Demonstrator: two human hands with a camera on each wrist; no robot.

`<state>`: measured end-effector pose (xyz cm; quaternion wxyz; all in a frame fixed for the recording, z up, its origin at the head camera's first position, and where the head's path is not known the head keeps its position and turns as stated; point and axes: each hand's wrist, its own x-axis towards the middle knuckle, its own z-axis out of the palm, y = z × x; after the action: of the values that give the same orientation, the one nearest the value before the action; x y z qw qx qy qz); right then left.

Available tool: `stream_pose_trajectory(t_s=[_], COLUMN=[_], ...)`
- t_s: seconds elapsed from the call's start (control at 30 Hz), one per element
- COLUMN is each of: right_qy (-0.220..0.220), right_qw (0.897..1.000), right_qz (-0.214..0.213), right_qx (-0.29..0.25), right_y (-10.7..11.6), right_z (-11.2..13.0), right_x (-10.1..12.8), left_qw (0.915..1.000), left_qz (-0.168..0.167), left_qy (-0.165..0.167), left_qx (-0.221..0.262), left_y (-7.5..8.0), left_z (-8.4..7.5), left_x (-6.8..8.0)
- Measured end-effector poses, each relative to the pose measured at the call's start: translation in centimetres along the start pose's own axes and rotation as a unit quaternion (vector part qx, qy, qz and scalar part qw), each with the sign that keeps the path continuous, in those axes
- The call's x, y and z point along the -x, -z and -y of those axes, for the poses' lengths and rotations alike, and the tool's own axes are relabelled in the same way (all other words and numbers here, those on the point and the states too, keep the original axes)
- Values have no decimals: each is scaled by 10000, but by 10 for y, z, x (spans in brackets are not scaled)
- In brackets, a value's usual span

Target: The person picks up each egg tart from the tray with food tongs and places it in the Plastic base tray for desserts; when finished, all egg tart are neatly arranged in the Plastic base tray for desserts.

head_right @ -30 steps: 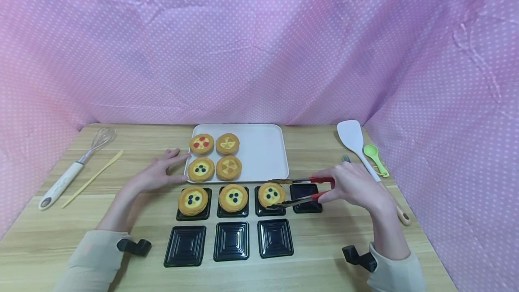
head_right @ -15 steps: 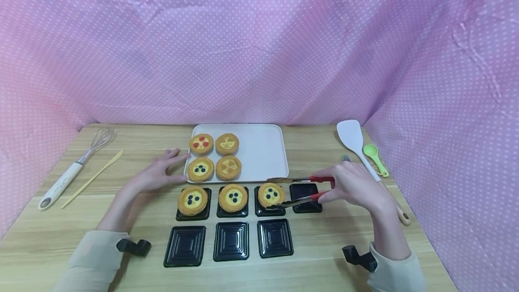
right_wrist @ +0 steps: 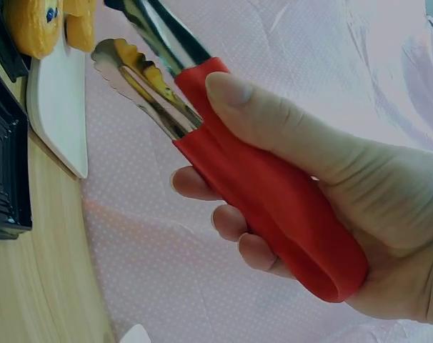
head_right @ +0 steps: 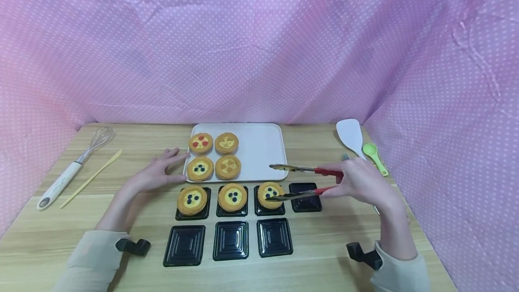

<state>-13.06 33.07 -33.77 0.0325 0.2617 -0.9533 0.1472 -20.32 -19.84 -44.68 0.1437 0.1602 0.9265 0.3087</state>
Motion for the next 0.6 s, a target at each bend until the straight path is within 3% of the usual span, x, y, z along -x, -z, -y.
stream_pose_trajectory(t_s=[0.27,0.47,0.6], right_qy=[-344,-623,-533], right_qw=[9985,9954,9942], right_qz=[-409,-732,-935], right_qx=[-131,-28,60], right_y=[4,-2,-13], right_z=[1,10,17], right_x=[-9,-35,-57], left_qw=[10000,10000,10000], left_qz=[15,5,0], left_qy=[-16,-13,-19], left_qx=[-22,-13,-29], left_y=[0,1,0], left_z=[1,0,-1], left_x=[-2,0,0])
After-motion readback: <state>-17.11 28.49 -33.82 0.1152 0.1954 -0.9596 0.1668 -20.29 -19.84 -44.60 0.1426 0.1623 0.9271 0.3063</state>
